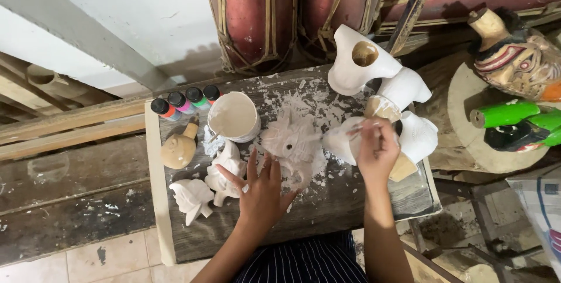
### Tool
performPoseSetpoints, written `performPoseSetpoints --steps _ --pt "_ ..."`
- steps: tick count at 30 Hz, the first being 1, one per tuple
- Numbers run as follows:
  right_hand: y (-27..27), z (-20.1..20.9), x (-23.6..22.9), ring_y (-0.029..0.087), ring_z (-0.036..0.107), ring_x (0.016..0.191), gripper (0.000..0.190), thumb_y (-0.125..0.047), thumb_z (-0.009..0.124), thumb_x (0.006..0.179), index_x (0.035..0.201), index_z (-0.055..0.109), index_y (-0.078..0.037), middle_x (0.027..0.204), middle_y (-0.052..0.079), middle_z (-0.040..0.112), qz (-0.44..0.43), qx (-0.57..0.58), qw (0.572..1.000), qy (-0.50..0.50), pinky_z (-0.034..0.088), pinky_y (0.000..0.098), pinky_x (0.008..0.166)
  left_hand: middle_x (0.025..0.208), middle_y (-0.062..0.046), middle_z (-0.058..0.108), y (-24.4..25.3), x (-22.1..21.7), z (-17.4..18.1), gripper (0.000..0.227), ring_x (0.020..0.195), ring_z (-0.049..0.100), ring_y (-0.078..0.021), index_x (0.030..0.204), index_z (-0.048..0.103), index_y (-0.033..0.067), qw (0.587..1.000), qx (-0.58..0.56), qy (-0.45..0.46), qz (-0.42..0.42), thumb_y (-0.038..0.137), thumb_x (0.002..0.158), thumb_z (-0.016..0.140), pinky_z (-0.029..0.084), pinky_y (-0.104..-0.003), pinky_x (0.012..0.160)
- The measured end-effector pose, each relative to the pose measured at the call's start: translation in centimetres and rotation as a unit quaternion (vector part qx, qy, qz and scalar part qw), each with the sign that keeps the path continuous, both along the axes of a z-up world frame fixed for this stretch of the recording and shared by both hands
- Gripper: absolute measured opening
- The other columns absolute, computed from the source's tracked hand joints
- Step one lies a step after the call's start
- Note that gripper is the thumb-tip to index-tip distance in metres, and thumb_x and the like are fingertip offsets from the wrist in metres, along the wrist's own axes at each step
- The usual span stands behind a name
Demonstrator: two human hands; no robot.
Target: Applying a white liquid coating to plaster toy parts using a small brush
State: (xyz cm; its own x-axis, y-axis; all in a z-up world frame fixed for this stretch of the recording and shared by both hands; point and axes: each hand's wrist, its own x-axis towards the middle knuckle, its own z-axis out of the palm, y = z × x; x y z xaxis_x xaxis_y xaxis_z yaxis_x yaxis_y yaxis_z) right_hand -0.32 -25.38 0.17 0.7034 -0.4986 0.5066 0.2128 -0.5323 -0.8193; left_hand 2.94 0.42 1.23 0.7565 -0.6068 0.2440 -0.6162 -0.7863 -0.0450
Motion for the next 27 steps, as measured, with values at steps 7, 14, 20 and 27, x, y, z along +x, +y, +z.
performPoseSetpoints --steps 7,14,20,27 --pt "0.1 0.1 -1.2 0.027 0.078 0.079 0.019 0.016 0.048 0.107 0.111 0.058 0.0 0.1 0.018 0.068 -0.065 0.007 0.998 -0.003 0.067 0.0277 0.057 0.129 -0.002 0.068 0.1 -0.2 -0.2 0.095 0.141 0.046 -0.034 0.125 0.061 0.0102 1.0 -0.003 -0.013 -0.003 0.079 0.061 0.075 0.013 -0.092 0.098" --pt "0.0 0.5 -1.7 0.021 0.069 0.077 0.017 0.011 0.048 0.102 0.101 0.061 0.0 0.087 0.013 0.067 -0.048 -0.023 0.999 -0.012 0.057 0.0301 0.078 0.125 -0.01 0.069 -0.3 -0.7 0.6 0.089 0.139 0.047 -0.039 0.127 0.063 0.0051 0.999 -0.045 0.026 0.004 0.066 0.063 0.078 0.007 -0.094 0.091" --pt "1.3 1.4 -1.0 0.023 0.067 0.062 0.022 -0.005 0.059 0.106 0.085 0.064 -0.005 0.068 0.008 0.07 -0.04 -0.04 0.998 -0.01 0.048 0.0293 0.085 0.12 -0.017 0.071 -0.4 -1.5 0.0 0.082 0.136 0.046 -0.0445 0.126 0.063 0.0023 0.993 -0.093 0.065 0.013 0.051 0.063 0.083 -0.003 -0.095 0.088" --pt "0.3 -0.1 -0.3 0.023 0.074 0.065 0.023 -0.01 0.06 0.107 0.084 0.063 -0.011 0.066 0.002 0.071 0.004 -0.086 0.996 0.006 0.049 0.025 0.086 0.119 -0.015 0.072 -0.6 -2.0 -0.3 0.089 0.132 0.051 -0.0431 0.123 0.064 0.0064 0.993 -0.111 0.011 0.025 0.057 0.053 0.084 0.005 -0.096 0.089"
